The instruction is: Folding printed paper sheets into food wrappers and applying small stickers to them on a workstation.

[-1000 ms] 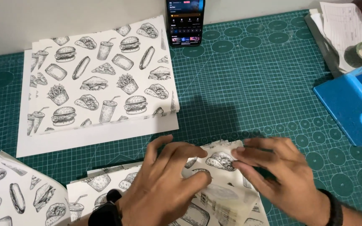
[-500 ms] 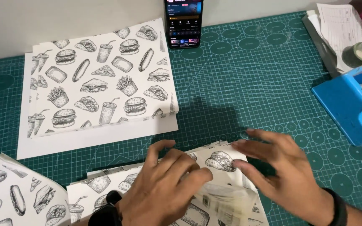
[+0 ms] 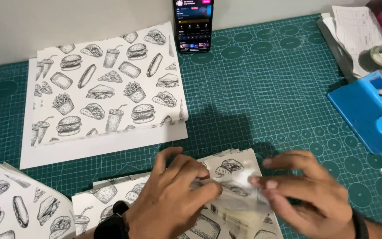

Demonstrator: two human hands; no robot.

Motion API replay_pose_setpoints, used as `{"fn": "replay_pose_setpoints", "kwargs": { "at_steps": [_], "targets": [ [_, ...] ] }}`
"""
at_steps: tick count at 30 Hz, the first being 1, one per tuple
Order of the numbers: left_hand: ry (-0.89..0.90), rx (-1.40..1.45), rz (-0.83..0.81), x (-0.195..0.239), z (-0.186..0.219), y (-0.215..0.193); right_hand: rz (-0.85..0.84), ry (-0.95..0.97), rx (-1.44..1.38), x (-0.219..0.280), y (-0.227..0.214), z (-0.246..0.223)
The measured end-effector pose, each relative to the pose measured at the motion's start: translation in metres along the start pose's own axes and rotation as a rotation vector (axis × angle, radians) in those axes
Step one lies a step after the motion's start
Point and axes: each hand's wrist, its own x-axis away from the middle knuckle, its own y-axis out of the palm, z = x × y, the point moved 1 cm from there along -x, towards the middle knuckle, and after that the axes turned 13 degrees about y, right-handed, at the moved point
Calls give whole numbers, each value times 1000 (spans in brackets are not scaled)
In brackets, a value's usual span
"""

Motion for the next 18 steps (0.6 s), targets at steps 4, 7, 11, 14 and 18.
{"fn": "replay_pose_setpoints", "kwargs": {
  "at_steps": [4, 7, 11, 14, 18],
  "targets": [
    [-20, 82, 19, 0, 2, -2, -38, 149, 79, -10, 8, 5],
    [-20, 40, 12, -3, 1, -2, -73, 118, 201, -13, 14, 14],
    [-16, 13, 23, -5, 4, -4, -66, 85, 206, -6, 14, 16],
    [-45, 36, 8, -8, 2, -8, -64, 73, 118, -7, 10, 8],
    [-39, 7, 16, -2, 2, -1, -1, 79, 26, -4, 1, -2]
  ]
}}
